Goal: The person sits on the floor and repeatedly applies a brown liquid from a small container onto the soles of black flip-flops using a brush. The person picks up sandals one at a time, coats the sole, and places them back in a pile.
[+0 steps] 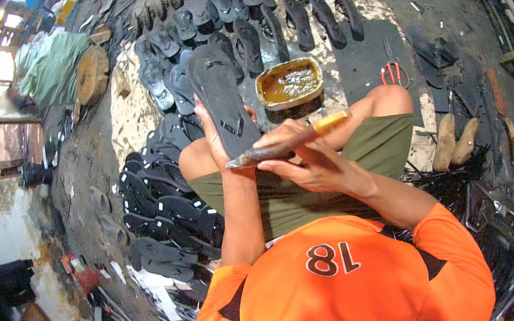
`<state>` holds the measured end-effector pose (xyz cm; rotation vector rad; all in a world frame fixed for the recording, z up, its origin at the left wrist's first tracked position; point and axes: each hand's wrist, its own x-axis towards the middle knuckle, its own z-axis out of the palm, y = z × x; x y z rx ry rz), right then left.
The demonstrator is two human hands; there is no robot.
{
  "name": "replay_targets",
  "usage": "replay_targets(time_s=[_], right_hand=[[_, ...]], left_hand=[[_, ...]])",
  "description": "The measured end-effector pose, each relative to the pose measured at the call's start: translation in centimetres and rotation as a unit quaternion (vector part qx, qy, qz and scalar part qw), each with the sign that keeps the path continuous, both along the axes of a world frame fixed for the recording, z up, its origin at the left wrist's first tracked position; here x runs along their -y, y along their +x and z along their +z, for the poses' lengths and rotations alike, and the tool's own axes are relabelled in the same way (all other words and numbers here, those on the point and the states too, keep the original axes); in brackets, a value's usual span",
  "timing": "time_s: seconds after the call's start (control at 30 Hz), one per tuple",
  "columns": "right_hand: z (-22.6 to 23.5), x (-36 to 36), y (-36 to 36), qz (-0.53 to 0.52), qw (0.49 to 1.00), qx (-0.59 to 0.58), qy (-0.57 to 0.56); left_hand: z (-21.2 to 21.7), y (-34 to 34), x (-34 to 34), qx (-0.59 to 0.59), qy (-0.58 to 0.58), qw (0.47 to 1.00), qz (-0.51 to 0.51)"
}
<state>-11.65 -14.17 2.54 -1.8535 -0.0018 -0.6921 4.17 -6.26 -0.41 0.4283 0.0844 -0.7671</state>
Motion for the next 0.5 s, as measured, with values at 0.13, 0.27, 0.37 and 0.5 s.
replay_targets(time_s=[0.13, 0.27, 0.37, 0.5], right_hand=[[-0.1, 3.6, 4.3, -0.08, 0.992, 0.09, -0.044], [-0.5, 7.2, 8.0, -0.134, 0.969, 0.147, -0.149], [-1.2, 3.3, 4.1, -0.056, 0.997, 0.041, -0.032], [-2.6, 2.9, -0.5, -0.012, 0.978, -0.162, 0.133]], left_hand=[[-0.3, -1.9, 2.0, -0.076, -0.167, 0.968, -0.171], [-0.6, -3.4, 1.9, -0.074, -0.083, 0.988, -0.105], [-2.0, 0.0, 2.0, -0.112, -0.166, 0.958, -0.206], [-13.1, 4.0, 2.5, -0.027, -0.05, 0.987, -0.153]])
